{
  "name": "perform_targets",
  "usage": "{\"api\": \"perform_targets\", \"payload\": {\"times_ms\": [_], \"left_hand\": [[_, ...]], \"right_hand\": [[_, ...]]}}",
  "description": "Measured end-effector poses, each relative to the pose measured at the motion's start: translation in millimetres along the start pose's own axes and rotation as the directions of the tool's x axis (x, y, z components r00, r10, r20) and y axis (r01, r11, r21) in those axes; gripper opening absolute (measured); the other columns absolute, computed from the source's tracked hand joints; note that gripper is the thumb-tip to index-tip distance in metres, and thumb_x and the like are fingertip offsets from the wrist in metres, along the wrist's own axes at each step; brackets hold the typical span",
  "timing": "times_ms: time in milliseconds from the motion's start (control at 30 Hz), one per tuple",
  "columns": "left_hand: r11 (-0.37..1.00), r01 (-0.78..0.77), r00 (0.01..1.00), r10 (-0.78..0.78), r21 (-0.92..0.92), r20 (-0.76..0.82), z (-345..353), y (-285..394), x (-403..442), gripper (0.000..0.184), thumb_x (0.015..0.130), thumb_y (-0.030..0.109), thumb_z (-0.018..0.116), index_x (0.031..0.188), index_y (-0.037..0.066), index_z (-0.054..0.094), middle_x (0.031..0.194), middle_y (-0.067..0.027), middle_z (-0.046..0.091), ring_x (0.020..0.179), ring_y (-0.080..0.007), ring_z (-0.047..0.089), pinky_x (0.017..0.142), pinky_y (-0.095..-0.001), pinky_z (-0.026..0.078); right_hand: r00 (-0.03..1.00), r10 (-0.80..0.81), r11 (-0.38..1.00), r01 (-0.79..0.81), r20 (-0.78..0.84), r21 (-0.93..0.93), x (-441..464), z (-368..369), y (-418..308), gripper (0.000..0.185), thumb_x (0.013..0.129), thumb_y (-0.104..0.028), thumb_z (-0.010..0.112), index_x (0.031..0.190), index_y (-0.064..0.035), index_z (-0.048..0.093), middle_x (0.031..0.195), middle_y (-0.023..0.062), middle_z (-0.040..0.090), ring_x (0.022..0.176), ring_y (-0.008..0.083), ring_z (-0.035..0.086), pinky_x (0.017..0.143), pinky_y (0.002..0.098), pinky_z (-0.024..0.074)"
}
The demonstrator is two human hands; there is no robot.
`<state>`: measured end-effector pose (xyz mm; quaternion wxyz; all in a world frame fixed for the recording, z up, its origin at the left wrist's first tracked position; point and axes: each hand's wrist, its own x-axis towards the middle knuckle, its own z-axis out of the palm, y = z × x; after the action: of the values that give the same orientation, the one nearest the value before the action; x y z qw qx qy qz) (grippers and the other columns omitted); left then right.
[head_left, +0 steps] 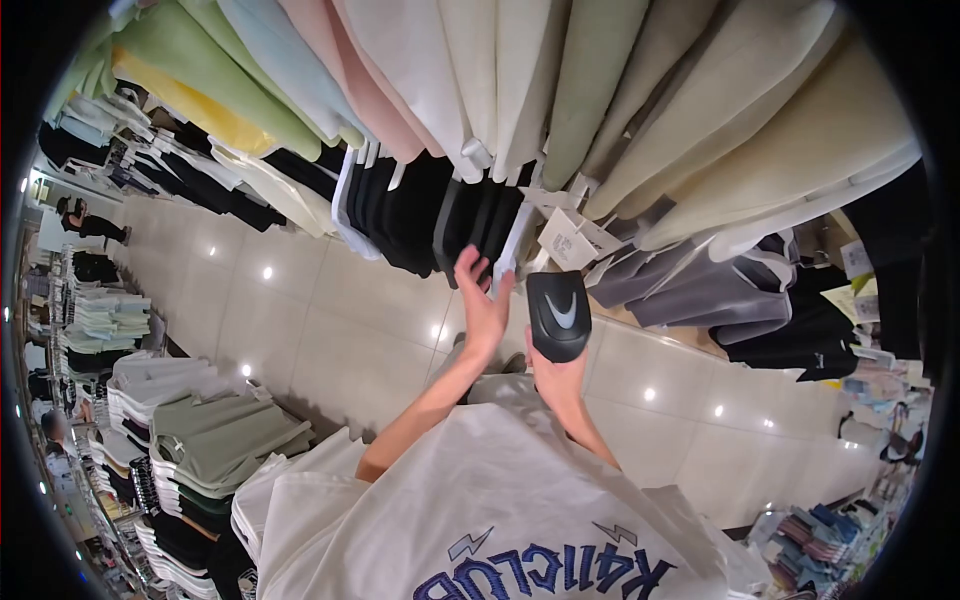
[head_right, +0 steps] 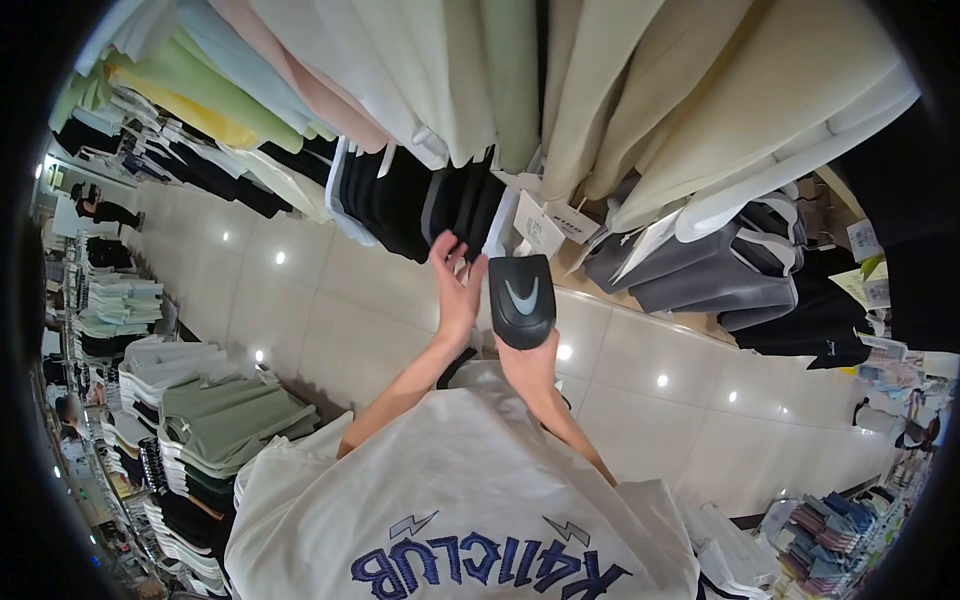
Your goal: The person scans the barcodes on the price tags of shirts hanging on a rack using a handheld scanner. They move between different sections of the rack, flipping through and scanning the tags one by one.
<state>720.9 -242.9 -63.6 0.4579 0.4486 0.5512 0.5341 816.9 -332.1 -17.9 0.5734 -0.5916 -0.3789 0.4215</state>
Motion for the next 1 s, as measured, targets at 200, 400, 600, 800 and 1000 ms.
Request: {"api": "perform_targets", "payload": {"times_ms": [200, 400, 600, 800, 1000], "left_hand": [[0.907, -0.369, 0.904, 0.299, 0.204, 0.305, 21, 39, -12, 0.068, 0.086, 0.013, 0.074, 0.143, 0.002, 0.038, 0.141, -0.0182, 0.042, 0.129, -0.0339, 0.045, 0.107, -0.0426, 0.039], [0.854, -0.481, 0.845, 0.391, 0.197, 0.366, 67, 40, 2, 0.090, 0.084, 0.016, 0.077, 0.152, -0.001, 0.021, 0.154, -0.0248, 0.027, 0.142, -0.0395, 0.030, 0.115, -0.0454, 0.030], [0.923, -0.370, 0.882, 0.314, 0.106, 0.351, 82, 16, 8, 0.067, 0.096, 0.019, 0.062, 0.149, -0.002, 0.027, 0.145, -0.0251, 0.041, 0.135, -0.0364, 0.043, 0.111, -0.0415, 0.036], [0.959, 0.113, 0.908, 0.007, -0.261, 0.419, 44, 11, 5, 0.037, 0.105, 0.019, 0.047, 0.135, -0.004, 0.048, 0.125, -0.0149, 0.063, 0.114, -0.0250, 0.064, 0.091, -0.0360, 0.054], [0.943, 0.229, 0.914, -0.122, -0.241, 0.387, 12, 18, -11, 0.045, 0.105, 0.032, 0.046, 0.133, -0.002, 0.052, 0.126, -0.0131, 0.063, 0.114, -0.0225, 0.063, 0.096, -0.0380, 0.049]], "right_hand": [[0.996, 0.034, 0.999, -0.033, -0.085, 0.004, -6, -32, -2, 0.009, 0.092, -0.004, 0.066, 0.096, -0.0008, 0.058, 0.068, 0.0008, 0.056, 0.056, 0.0082, 0.053, 0.051, 0.0252, 0.0428], [0.994, 0.043, 0.999, -0.041, -0.103, 0.022, -4, -53, 1, 0.009, 0.092, -0.004, 0.065, 0.097, -0.0014, 0.057, 0.071, 0.0011, 0.056, 0.057, 0.0087, 0.053, 0.051, 0.0258, 0.0432], [0.994, 0.028, 0.999, -0.031, -0.108, -0.025, -4, -63, -6, 0.009, 0.091, -0.006, 0.066, 0.093, -0.0007, 0.059, 0.071, 0.0013, 0.057, 0.057, 0.0089, 0.054, 0.052, 0.0265, 0.0444], [1.000, 0.025, 0.994, -0.025, 0.005, -0.109, 1, -71, -10, 0.015, 0.087, -0.010, 0.072, 0.083, 0.0026, 0.064, 0.066, -0.0004, 0.061, 0.059, 0.0067, 0.056, 0.055, 0.0263, 0.0458], [0.982, 0.018, 0.993, 0.005, 0.186, -0.118, 7, -61, -18, 0.015, 0.086, -0.009, 0.072, 0.085, 0.0039, 0.065, 0.067, 0.0017, 0.063, 0.059, 0.0074, 0.057, 0.055, 0.0269, 0.0466]]}}
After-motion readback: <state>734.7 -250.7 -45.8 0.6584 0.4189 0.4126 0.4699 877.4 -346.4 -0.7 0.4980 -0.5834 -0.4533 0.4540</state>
